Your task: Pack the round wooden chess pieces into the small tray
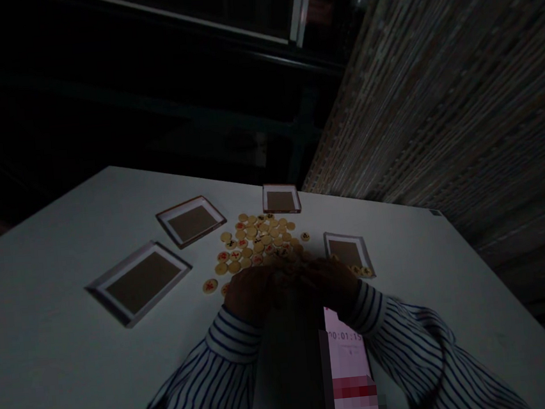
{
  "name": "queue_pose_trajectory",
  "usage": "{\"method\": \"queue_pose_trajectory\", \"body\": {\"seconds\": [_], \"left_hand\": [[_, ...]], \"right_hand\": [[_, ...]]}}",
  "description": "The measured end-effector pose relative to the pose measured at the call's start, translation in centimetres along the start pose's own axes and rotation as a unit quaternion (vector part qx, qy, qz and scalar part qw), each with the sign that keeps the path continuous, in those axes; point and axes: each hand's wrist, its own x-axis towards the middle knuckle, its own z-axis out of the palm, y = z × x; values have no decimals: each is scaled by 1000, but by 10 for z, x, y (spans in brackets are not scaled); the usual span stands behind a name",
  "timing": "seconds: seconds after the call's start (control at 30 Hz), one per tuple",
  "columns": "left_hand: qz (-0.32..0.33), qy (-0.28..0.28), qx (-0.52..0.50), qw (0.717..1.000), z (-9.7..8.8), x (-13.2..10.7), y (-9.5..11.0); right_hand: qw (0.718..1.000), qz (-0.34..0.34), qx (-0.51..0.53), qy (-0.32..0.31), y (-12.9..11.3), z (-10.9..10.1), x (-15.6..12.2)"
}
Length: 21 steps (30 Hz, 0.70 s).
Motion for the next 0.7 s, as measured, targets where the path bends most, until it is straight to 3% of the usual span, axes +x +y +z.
{"method": "queue_pose_trajectory", "body": {"seconds": [0.17, 0.5, 0.7], "left_hand": [[4, 49, -7, 999, 5, -2, -2], [4, 35, -3, 999, 9, -4, -6], [-9, 44, -36, 998, 3, -3, -1]], "right_hand": [[1000, -8, 3, -1, -1, 1, 5], [999, -10, 20, -31, -3, 1, 14], [999, 1, 45, -10, 1, -2, 11]]}}
